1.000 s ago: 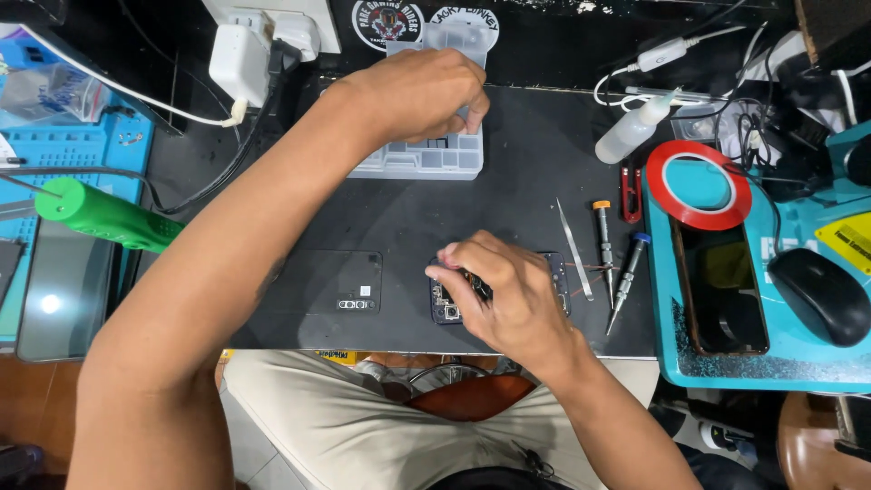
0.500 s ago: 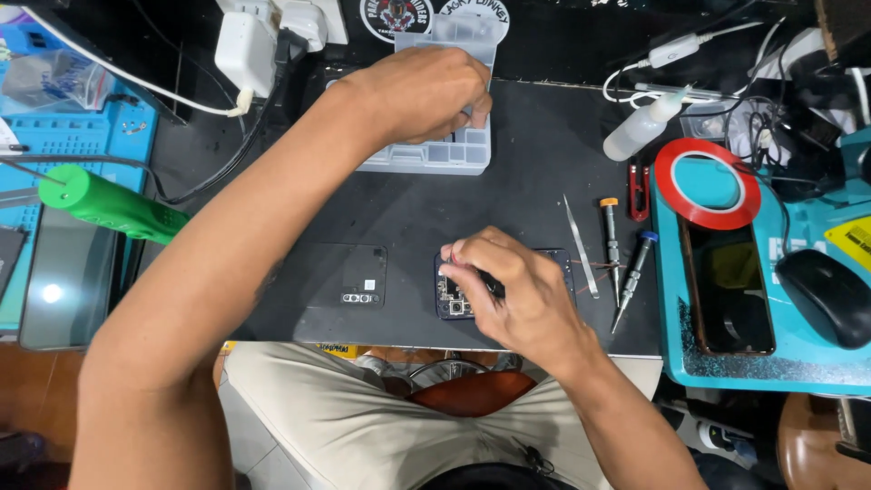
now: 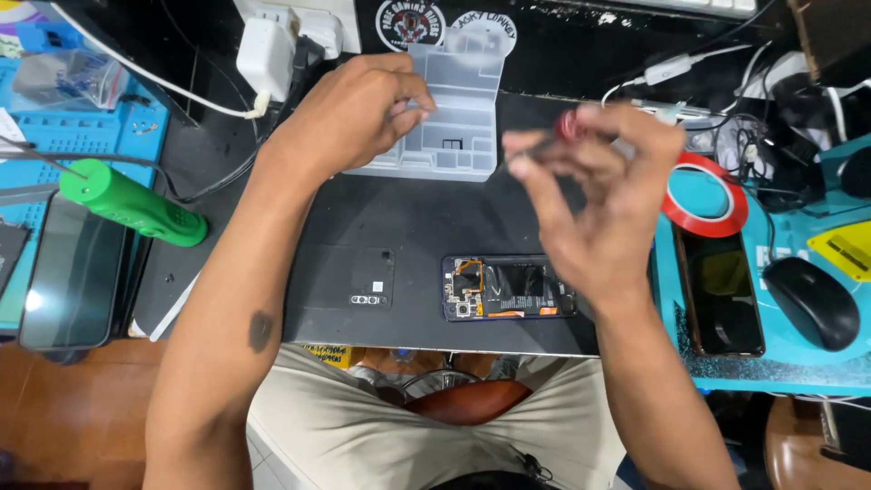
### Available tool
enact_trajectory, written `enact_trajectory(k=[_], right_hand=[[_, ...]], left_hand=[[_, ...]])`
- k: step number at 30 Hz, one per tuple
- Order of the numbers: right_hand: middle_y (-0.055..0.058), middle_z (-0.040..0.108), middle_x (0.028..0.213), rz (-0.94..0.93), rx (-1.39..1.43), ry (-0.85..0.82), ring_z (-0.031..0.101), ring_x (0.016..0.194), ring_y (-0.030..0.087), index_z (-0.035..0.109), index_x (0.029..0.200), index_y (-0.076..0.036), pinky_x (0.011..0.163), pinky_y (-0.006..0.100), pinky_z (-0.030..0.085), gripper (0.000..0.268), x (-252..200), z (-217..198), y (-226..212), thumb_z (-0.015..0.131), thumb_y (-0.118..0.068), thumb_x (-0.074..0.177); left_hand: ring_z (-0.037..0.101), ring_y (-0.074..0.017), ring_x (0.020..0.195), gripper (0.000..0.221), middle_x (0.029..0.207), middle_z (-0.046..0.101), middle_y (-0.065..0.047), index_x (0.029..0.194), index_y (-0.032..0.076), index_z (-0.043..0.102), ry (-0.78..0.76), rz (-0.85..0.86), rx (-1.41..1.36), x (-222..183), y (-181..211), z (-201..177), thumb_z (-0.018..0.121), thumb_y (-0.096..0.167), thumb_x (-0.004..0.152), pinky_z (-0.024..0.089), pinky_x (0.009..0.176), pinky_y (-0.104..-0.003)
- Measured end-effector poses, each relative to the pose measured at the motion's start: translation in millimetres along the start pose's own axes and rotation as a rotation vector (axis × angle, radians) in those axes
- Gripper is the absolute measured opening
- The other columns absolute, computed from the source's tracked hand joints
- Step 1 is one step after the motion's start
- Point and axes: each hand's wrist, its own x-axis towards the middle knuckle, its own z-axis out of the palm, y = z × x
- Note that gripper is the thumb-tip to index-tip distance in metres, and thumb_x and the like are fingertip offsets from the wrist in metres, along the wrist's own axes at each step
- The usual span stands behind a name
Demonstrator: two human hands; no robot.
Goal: Securing the internal chassis of a smartphone by installing multiple small screws with a precision screwdriver.
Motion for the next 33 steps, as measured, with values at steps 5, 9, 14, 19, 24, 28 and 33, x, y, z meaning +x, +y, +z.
enact_trajectory(k=[5, 9, 14, 19, 24, 28, 33], right_hand=[[0.025, 0.055, 0.122, -0.112, -0.115, -0.036, 0.078, 0.109, 0.036, 0.029, 0.13, -0.008, 0.094, 0.039, 0.069, 0.053, 36, 7, 36, 0.07, 0.017, 0.107], [0.024, 0.075, 0.106, -0.037, -0.199, -0.074, 0.078, 0.1, 0.029, 0.032, 0.122, -0.005, 0.088, 0.032, 0.063, 0.044, 43, 15, 59, 0.069, 0.011, 0.104], [0.021, 0.076, 0.106, 0.02, -0.234, -0.127, 0.078, 0.099, 0.028, 0.033, 0.124, -0.005, 0.092, 0.035, 0.064, 0.045, 40, 14, 66, 0.071, 0.01, 0.103], [0.02, 0.075, 0.106, 0.037, -0.235, -0.16, 0.077, 0.096, 0.027, 0.034, 0.125, -0.005, 0.092, 0.034, 0.063, 0.045, 39, 16, 65, 0.07, 0.01, 0.103], [0.022, 0.076, 0.104, 0.025, -0.169, -0.095, 0.079, 0.102, 0.029, 0.034, 0.125, -0.005, 0.089, 0.033, 0.064, 0.043, 37, 20, 69, 0.07, 0.008, 0.105], [0.022, 0.075, 0.106, 0.004, -0.159, -0.076, 0.078, 0.102, 0.029, 0.033, 0.125, -0.006, 0.091, 0.034, 0.063, 0.042, 37, 20, 66, 0.068, 0.007, 0.106], [0.024, 0.073, 0.102, -0.006, -0.1, -0.049, 0.078, 0.105, 0.031, 0.031, 0.126, -0.007, 0.09, 0.034, 0.063, 0.046, 35, 21, 61, 0.07, 0.008, 0.107]], left_hand=[[0.062, -0.0291, 0.074, 0.007, 0.095, 0.064, -0.006, 0.103, 0.005, 0.074, -0.009, -0.068, -0.018, -10, -5, 0, 0.068, 0.005, 0.101, 0.047, 0.058, -0.045], [0.063, -0.028, 0.073, 0.008, 0.097, 0.065, -0.005, 0.101, 0.007, 0.073, -0.046, -0.121, -0.038, -12, -9, 0, 0.065, 0.005, 0.1, 0.048, 0.056, -0.045], [0.064, -0.0287, 0.073, 0.008, 0.098, 0.065, -0.005, 0.099, 0.007, 0.072, -0.027, -0.09, -0.045, -13, -13, 6, 0.067, 0.001, 0.096, 0.048, 0.056, -0.045], [0.061, -0.0288, 0.07, 0.011, 0.096, 0.063, -0.004, 0.098, 0.008, 0.071, -0.038, -0.086, -0.029, -13, -12, 7, 0.065, -0.001, 0.094, 0.045, 0.051, -0.046], [0.063, -0.0288, 0.068, 0.007, 0.095, 0.064, -0.007, 0.101, 0.004, 0.072, -0.019, -0.059, -0.05, -12, -11, 11, 0.067, 0.001, 0.098, 0.047, 0.052, -0.045], [0.062, -0.0241, 0.074, 0.011, 0.098, 0.065, -0.002, 0.099, 0.01, 0.071, -0.015, -0.075, -0.07, -11, -8, 14, 0.068, 0.001, 0.093, 0.048, 0.056, -0.044], [0.066, -0.0233, 0.08, 0.014, 0.104, 0.064, -0.004, 0.11, 0.008, 0.072, -0.062, -0.094, -0.109, -7, 5, 12, 0.073, 0.015, 0.098, 0.051, 0.059, -0.045]])
